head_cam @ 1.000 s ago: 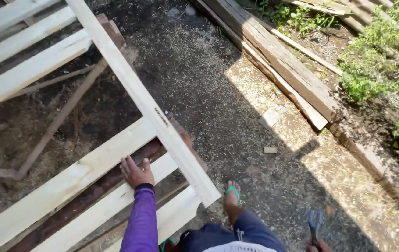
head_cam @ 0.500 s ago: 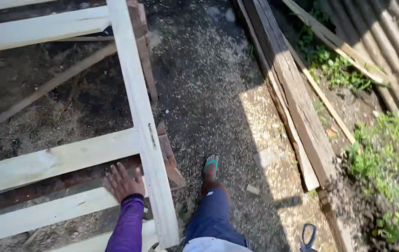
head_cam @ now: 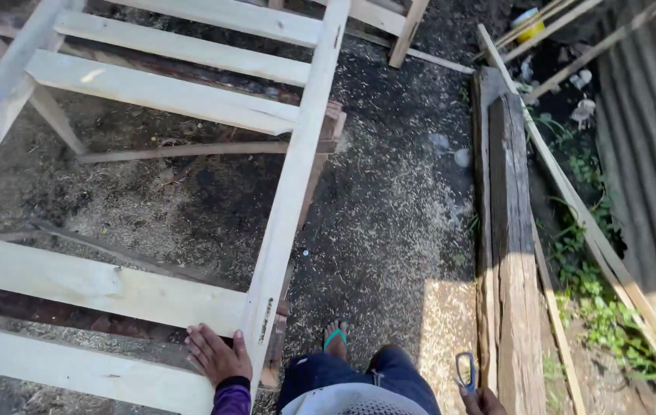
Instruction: Marking lines or measurements on a wooden frame using a pair of scissors as a scribe tool.
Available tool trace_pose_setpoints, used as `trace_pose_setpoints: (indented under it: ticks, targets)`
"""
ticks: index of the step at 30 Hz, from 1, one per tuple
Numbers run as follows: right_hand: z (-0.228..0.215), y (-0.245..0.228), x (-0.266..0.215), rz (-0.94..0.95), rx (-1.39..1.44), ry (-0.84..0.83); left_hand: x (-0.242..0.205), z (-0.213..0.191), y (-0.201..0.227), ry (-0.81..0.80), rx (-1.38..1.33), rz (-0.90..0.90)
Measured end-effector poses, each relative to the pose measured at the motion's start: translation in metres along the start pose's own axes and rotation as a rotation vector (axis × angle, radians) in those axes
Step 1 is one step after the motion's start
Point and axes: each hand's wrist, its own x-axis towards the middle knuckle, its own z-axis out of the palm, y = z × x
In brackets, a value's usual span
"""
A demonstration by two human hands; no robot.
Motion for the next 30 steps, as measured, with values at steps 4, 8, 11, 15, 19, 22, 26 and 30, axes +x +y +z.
trace_pose_setpoints:
  ticks: [4,8,11,15,19,22,26,30]
  targets:
    - [-0.022,-0.181,0.045,-0.131,-0.055,-0.161,0.011,0.027,0.057,0.041,-0.091,-0.085]
    - [-0.002,-0.328,0.102,-0.349,-0.287,-0.339,0.047,0.046,0.107,0.09,-0.188,-0.127]
    - [0.036,-0.42,0.165,-0.518,-0.202,-0.501,0.1,0.082,0.132,0.129,-0.19,-0.195]
    - [0.088,-0.565,0.207,-0.694,-0.247,-0.599,0.176,0.13,0.161,0.051,-0.183,-0.395]
    - [0.144,-0.711,0.24,-0.942,-0.523,-0.542,0.22,0.133,0.202,-0.125,-0.138,-0.687]
    - [0.192,-0.808,0.257,-1.146,-0.647,-0.575,0.229,0.148,0.207,-0.263,0.005,-0.815]
    - [0.274,-0.897,0.256,-1.375,-0.767,-0.677,0.232,0.138,0.211,-0.25,0.125,-0.844]
    - [0.345,-0.952,0.237,-1.427,-0.958,-0.721,0.233,0.128,0.218,-0.272,0.134,-0.844]
